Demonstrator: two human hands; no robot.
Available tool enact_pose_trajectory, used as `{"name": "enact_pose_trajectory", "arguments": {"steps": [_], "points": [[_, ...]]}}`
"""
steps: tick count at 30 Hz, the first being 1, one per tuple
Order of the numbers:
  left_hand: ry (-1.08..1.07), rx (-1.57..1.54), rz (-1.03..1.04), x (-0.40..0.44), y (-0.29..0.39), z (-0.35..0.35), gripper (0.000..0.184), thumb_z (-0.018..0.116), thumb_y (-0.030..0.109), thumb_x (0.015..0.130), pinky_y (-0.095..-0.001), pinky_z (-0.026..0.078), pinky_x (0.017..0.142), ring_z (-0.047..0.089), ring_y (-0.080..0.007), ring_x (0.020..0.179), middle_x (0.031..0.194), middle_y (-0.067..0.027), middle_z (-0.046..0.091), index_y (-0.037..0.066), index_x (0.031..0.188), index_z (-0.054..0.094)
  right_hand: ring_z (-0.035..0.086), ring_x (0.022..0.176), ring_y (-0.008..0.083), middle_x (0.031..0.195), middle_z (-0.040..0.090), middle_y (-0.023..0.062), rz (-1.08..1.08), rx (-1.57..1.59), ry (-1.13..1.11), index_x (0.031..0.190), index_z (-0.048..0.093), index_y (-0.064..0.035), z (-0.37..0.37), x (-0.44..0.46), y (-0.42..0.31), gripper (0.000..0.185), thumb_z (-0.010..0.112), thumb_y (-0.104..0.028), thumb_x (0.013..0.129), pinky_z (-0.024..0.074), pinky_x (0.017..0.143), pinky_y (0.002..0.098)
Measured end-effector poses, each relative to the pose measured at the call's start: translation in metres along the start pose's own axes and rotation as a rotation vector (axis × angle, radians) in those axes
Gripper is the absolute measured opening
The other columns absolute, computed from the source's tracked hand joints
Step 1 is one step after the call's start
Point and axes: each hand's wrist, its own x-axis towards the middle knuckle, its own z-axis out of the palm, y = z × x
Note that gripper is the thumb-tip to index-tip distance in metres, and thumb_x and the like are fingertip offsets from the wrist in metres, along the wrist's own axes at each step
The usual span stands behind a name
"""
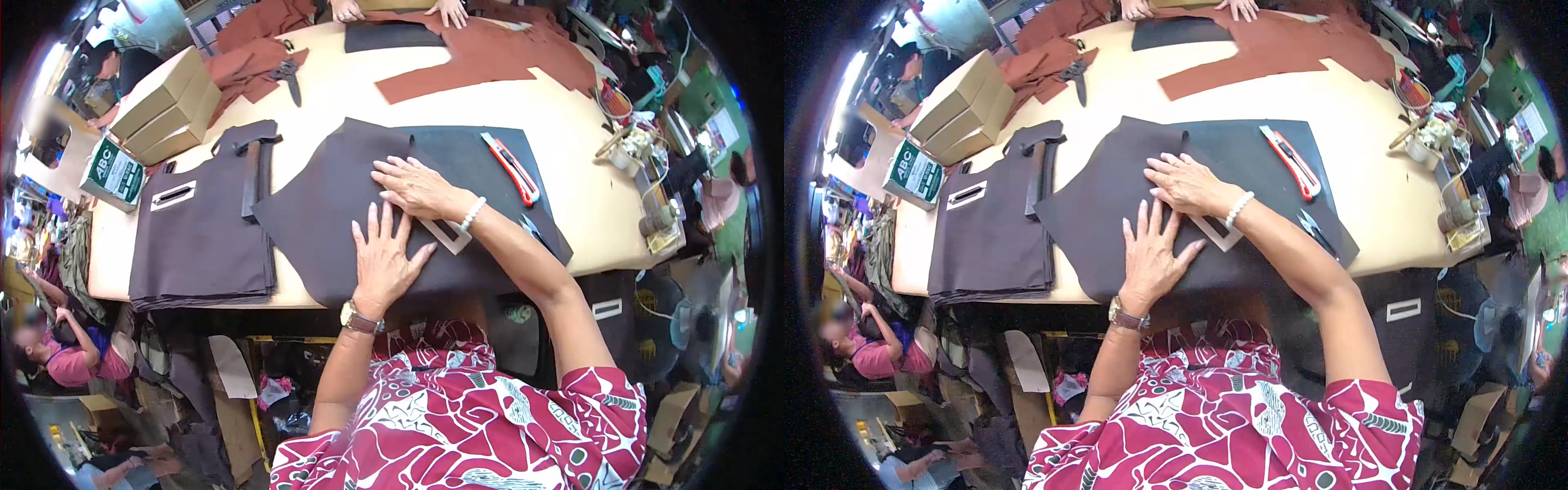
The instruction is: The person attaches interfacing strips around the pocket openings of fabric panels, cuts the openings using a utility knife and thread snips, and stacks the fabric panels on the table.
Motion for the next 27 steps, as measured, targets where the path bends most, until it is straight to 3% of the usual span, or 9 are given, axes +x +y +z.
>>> {"name": "enact_pose_trajectory", "arguments": {"steps": [5,9,13,15,19,23,25,26,27], "points": [[0.008,-0.026,-0.009,-0.001,-0.001,0.0,0.069,0.053,0.054,0.084,-0.0619,0.017,0.104,0.024,-0.0389,0.134,0.143,-0.0201,0.03,0.01,0.136,0.042,0.032,0.131,0.0361,0.143,0.034,0.0156,0.181,-0.138,0.03,0.135,0.041,-0.0101,0.023,0.064,0.054,0.051,0.035,-0.041,0.095,0.0256,0.104,0.0539],[0.022,-0.03,-0.01,-0.003,-0.002,-0.002,0.068,0.053,0.053,0.084,-0.0618,0.017,0.104,0.024,-0.0389,0.133,0.143,-0.0201,0.031,0.01,0.135,0.043,0.031,0.131,0.0399,0.144,0.032,0.0173,0.717,-0.22,-0.023,0.134,0.043,-0.0115,0.001,0.081,0.087,0.052,0.036,-0.042,0.093,0.0245,0.104,0.0552],[0.017,-0.054,-0.014,-0.004,0.0,-0.001,0.066,0.053,0.053,0.084,-0.0616,0.018,0.104,0.025,-0.0388,0.133,0.143,-0.0198,0.031,0.009,0.134,0.044,0.029,0.131,0.0414,0.14,0.037,0.0198,0.627,-0.447,0.155,0.125,0.051,-0.0022,-0.02,0.034,0.124,0.047,0.045,-0.033,0.09,0.0217,0.105,0.0581],[0.019,-0.046,-0.013,-0.002,-0.001,-0.001,0.066,0.053,0.053,0.084,-0.0616,0.018,0.104,0.025,-0.0387,0.134,0.143,-0.0197,0.031,0.009,0.134,0.044,0.033,0.128,0.0407,0.133,0.043,0.0208,0.75,-0.373,0.045,0.115,0.057,0.0005,-0.065,-0.006,0.103,0.042,0.049,-0.032,0.089,0.0226,0.104,0.0593],[0.033,-0.013,-0.001,0.002,-0.002,0.0,0.061,0.052,0.05,0.086,-0.0621,0.022,0.101,0.029,-0.0393,0.131,0.141,-0.0198,0.033,0.01,0.131,0.047,0.048,0.11,0.0371,0.116,0.053,0.0191,0.941,-0.421,-0.038,0.101,0.062,0.0013,-0.084,-0.095,0.063,0.041,0.053,-0.036,0.087,0.0363,0.091,0.056],[-0.041,-0.101,0.011,0.021,-0.005,-0.013,0.056,0.058,0.044,0.084,-0.0595,0.027,0.1,0.033,-0.0389,0.127,0.133,-0.0203,0.041,0.005,0.123,0.051,0.055,0.099,0.034,0.101,0.059,0.0175,0.966,-0.214,0.115,0.091,0.061,-0.0006,-0.072,-0.126,0.068,0.033,0.06,-0.033,0.084,0.0422,0.083,0.048],[0.019,-0.102,-0.016,0.032,-0.01,-0.005,0.07,0.062,0.046,0.08,-0.0581,0.025,0.103,0.03,-0.0376,0.13,0.136,-0.0193,0.04,0.0,0.128,0.044,0.058,0.093,0.0326,0.09,0.062,0.0164,0.893,-0.146,0.25,0.086,0.06,-0.0018,-0.075,-0.123,0.066,0.03,0.062,-0.032,0.083,0.0442,0.08,0.0442],[0.031,-0.151,-0.031,0.034,-0.012,-0.001,0.077,0.064,0.049,0.078,-0.0579,0.024,0.104,0.029,-0.0378,0.131,0.137,-0.0189,0.039,0.0,0.132,0.039,0.062,0.076,0.0343,0.078,0.064,0.0153,0.834,-0.16,0.329,0.084,0.056,-0.0014,-0.074,-0.12,0.062,0.028,0.063,-0.029,0.084,0.0482,0.07,0.0403],[0.047,-0.199,-0.05,0.036,-0.015,0.0,0.084,0.065,0.051,0.076,-0.0577,0.022,0.105,0.028,-0.038,0.132,0.139,-0.0184,0.038,0.001,0.136,0.035,0.062,0.071,0.033,0.076,0.064,0.0155,0.822,-0.071,0.347,0.086,0.055,-0.001,-0.075,-0.114,0.055,0.027,0.062,-0.028,0.085,0.0485,0.066,0.0398]]}}
